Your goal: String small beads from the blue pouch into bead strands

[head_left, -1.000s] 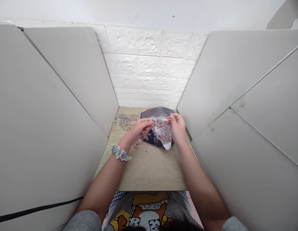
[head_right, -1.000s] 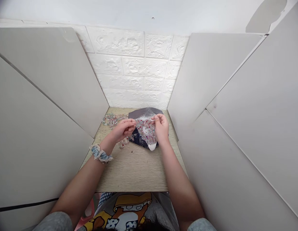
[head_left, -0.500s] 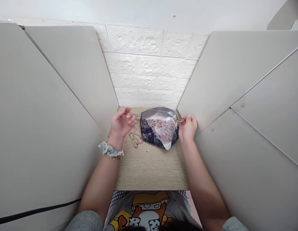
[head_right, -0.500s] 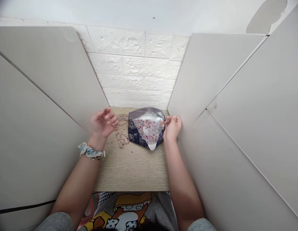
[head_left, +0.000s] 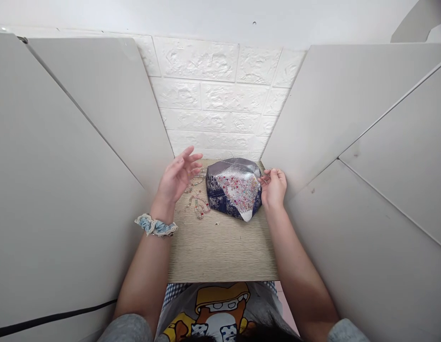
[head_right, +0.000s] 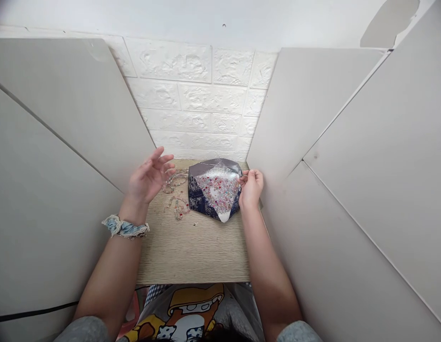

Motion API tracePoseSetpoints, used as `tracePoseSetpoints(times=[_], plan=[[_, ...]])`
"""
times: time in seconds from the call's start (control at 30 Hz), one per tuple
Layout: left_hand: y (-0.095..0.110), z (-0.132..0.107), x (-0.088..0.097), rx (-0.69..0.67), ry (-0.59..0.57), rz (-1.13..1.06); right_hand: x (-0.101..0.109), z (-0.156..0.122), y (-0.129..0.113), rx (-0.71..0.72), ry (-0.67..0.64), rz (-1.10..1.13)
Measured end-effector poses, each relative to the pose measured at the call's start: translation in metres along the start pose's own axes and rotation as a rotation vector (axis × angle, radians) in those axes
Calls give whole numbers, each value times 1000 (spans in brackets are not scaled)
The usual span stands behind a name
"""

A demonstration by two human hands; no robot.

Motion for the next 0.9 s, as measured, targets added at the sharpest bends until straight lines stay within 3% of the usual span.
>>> tracePoseSetpoints(times=[0.1,0.2,0.37,0.47,0.6,0.67,0.73,0.9], plan=[[-8,-3,-6,64,-46,154,-9,-11,3,4,-148,2],[-19,-7,-12,200,-169,407,-18,-27,10,-5,-338,-96],[-33,-13,-20,270,-334,740,-31,-62,15,-23,-795,-331],[-39,-12,-22,259,-372,827,-34,-81,15,-206,-1041,-461],[-39,-11,-23,231,-355,806,-33,-91,13,-419,-1195,-643],[-36,-10,-23,219,-319,789,-37,-91,5,-457,-1219,-638],[-34,-9,-23,214,-289,779,-45,-85,-10,-476,-1111,-536],[-32,-6,-18,176,-196,678,-79,-71,-90,-104,-790,-230]])
Point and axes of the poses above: each hand's wrist, its own z-axis towards the middle knuckle, its own x-axis out of the back of the hand, y = z × x, the point moved 3 cm from there along z, towards the middle knuckle, and after that the axes turned 14 degrees about y, right-handed, at the moved point
